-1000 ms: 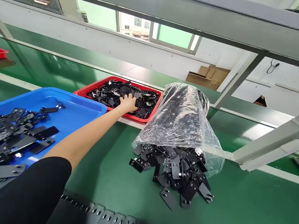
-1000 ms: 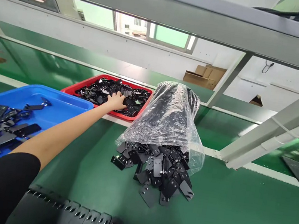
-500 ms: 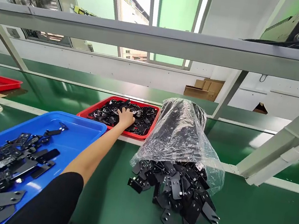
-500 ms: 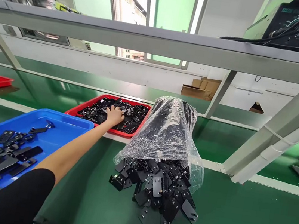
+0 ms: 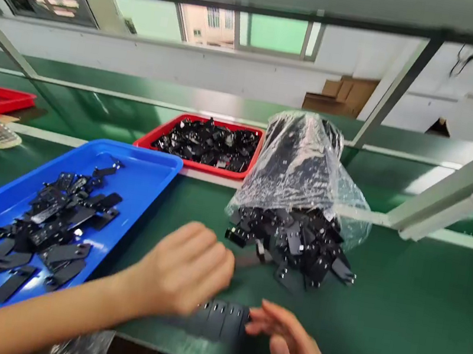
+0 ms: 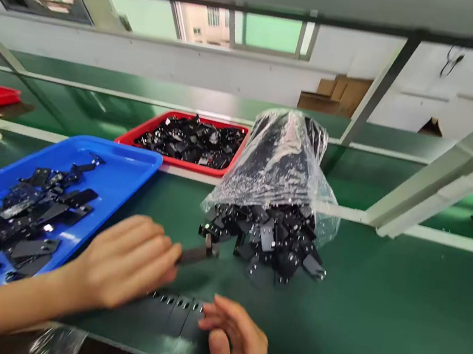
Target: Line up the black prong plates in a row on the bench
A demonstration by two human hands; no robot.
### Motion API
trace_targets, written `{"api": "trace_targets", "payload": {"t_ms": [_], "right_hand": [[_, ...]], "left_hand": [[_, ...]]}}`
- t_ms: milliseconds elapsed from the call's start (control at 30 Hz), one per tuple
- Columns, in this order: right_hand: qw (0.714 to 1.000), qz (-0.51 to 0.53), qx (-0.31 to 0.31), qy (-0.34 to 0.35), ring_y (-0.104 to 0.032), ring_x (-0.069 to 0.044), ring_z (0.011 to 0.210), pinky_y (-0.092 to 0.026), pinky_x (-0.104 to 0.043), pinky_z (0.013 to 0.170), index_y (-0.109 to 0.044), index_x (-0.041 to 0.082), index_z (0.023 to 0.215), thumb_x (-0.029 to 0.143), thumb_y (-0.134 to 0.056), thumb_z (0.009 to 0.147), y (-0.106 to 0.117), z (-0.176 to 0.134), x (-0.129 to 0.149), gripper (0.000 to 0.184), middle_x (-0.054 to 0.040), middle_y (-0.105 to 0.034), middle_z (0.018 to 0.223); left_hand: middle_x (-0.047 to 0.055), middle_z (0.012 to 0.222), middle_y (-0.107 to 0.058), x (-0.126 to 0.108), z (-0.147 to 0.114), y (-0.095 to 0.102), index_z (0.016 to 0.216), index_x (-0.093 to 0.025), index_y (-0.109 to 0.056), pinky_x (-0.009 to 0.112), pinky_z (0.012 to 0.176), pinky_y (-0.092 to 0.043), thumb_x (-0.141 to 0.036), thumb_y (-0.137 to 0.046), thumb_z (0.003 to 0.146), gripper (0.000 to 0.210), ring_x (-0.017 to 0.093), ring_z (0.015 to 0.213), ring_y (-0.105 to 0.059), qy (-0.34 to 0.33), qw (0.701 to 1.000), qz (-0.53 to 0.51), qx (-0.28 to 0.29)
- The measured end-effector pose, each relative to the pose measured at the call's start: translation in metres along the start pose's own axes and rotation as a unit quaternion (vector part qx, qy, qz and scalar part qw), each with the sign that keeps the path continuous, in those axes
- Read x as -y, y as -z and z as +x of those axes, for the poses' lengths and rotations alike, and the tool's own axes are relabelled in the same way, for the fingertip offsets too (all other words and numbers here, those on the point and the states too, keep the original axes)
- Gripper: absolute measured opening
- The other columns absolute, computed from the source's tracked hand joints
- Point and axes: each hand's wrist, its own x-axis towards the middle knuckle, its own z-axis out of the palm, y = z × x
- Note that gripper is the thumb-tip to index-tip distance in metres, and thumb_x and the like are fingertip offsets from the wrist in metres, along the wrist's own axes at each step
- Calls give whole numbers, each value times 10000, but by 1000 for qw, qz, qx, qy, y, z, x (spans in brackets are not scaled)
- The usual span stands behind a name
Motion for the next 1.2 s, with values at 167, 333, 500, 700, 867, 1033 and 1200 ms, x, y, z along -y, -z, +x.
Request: {"api": "trace_targets", "payload": {"t_ms": [167,333,500,700,867,1033,1200], "right_hand": [[981,132,9,-145,-618,-151,617,-520,-235,563,-724,207,928,603,-627,810,-28,-2,12,425,-28,-683,713],[980,105,-20,-165,-465,-85,521,-400,-193,501,-606,183,645,462,-553,910,-32,-16,17,388,29,-517,557],[982,77,53,-164,-494,-78,434,-398,-190,472,-527,180,578,414,-466,958,-37,-8,37,450,42,-511,458],[988,10,77,-133,-495,-64,407,-387,-167,447,-533,181,556,360,-463,958,-40,-2,52,445,51,-517,432],[990,7,69,-124,-482,-48,397,-368,-152,429,-529,178,543,337,-471,959,-44,-7,52,449,59,-520,436],[990,17,70,-123,-470,-48,398,-345,-156,412,-543,176,555,338,-474,965,-46,-11,48,446,61,-507,435],[988,34,73,-129,-474,-58,421,-348,-176,431,-524,174,538,354,-484,963,-43,-12,40,462,51,-508,454]], "left_hand": [[64,791,-629,-69,-29,16,822,-131,-650,380,755,-459,-151,-455,872,203,204,786,-580,-109,994,-8,-13],[42,868,-632,-74,-38,20,918,-140,-604,356,768,-474,-148,-594,850,69,188,832,-564,6,991,-132,12],[24,931,-568,-77,-53,20,1123,-165,-496,244,744,-489,-267,-636,871,305,129,861,-543,254,911,-324,-8],[-5,967,-502,-82,-67,16,1326,-292,-433,240,778,-476,-446,-657,836,560,123,876,-512,332,838,-433,19],[-12,958,-491,-84,-72,15,1328,-325,-430,245,776,-466,-465,-701,792,617,127,873,-500,342,814,-468,1],[-7,938,-512,-86,-75,12,1270,-304,-479,250,729,-464,-512,-719,752,608,134,846,-504,343,811,-473,-23],[-2,950,-553,-85,-81,5,1236,-296,-510,268,722,-464,-495,-781,687,644,143,833,-518,343,811,-473,-42]]}}
